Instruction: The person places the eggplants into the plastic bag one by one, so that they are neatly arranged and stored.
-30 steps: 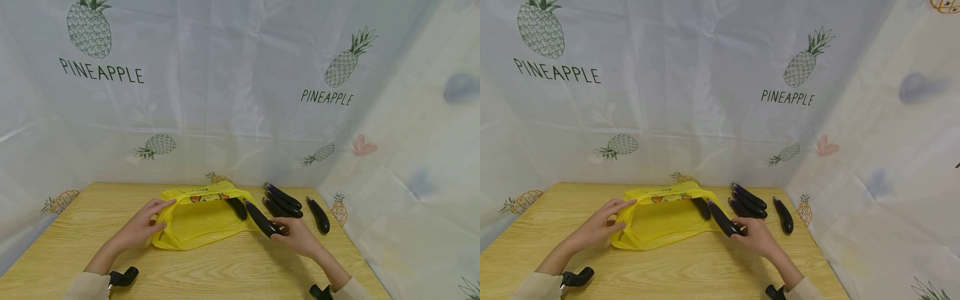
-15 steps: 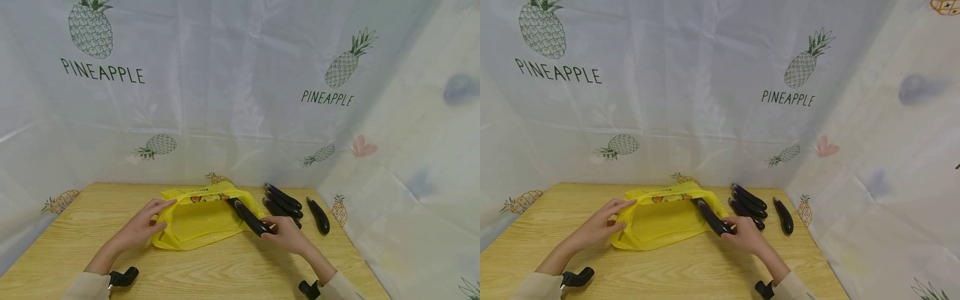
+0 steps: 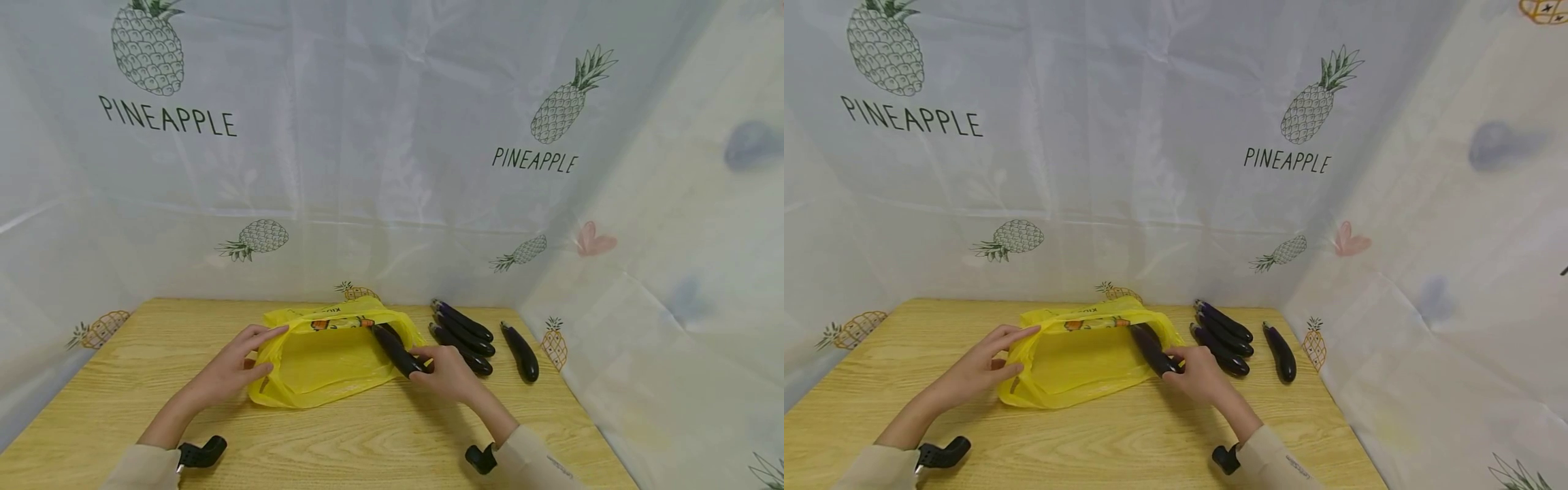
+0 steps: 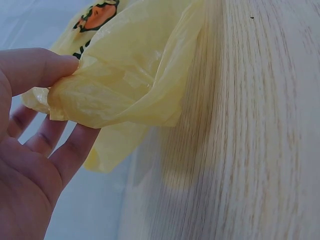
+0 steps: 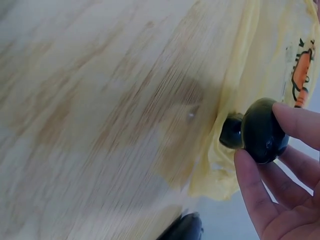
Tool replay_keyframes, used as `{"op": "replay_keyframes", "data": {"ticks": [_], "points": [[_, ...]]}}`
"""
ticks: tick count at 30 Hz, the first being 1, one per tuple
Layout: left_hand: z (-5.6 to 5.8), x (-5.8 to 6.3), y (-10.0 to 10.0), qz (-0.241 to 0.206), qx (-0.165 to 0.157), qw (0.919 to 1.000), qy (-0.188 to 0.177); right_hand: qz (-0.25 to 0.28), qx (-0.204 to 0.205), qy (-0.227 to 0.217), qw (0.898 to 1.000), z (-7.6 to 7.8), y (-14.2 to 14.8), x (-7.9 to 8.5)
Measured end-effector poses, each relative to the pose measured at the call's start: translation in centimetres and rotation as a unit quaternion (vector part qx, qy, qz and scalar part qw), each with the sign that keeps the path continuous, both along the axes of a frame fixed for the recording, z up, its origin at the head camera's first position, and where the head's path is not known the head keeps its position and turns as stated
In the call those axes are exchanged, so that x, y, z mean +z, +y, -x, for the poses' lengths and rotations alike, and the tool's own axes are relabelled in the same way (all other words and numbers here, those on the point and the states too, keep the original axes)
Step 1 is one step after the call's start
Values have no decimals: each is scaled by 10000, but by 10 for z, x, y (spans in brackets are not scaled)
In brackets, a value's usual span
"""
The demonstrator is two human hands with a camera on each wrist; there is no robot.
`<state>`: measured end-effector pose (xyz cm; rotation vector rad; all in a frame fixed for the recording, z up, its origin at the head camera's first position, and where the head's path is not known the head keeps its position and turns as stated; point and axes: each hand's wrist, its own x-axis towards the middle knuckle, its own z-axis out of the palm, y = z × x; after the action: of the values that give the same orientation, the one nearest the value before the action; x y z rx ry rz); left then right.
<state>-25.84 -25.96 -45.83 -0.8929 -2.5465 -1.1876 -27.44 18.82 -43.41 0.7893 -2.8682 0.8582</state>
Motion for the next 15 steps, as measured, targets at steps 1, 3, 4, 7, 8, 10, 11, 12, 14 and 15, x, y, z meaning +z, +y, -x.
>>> {"op": "replay_keyframes", "data": {"ticks": [1, 3, 4, 7, 8, 10, 11, 12, 14, 15], "points": [[0, 0, 0, 17, 10, 10000, 27, -15, -24, -20, 10000, 1, -2, 0], [0, 0, 0, 22, 3, 10000, 32, -23, -63, -43, 10000, 3, -6, 0], [0, 0, -1, 28, 3, 10000, 45, -7, -86, -59, 9999, 5, -8, -1], [1, -1, -1, 30, -10, 10000, 49, -5, -183, -114, 9998, 8, -13, -2], [1, -1, -1, 20, -20, 10000, 50, 1, -209, -143, 9997, 9, -14, -3], [1, -1, -1, 14, -24, 10000, 79, 24, -218, -179, 9996, 10, -17, -4], [2, -1, -1, 10, -29, 10000, 83, 13, -237, -200, 9995, 11, -18, -5], [2, -1, -2, 7, -31, 10000, 86, 9, -248, -215, 9995, 12, -19, -5], [2, -1, -2, -11, -38, 10000, 83, 1, -284, -243, 9993, 14, -22, -6], [2, -2, -2, -28, -44, 10000, 67, 2, -296, -262, 9992, 15, -24, -7]]}}
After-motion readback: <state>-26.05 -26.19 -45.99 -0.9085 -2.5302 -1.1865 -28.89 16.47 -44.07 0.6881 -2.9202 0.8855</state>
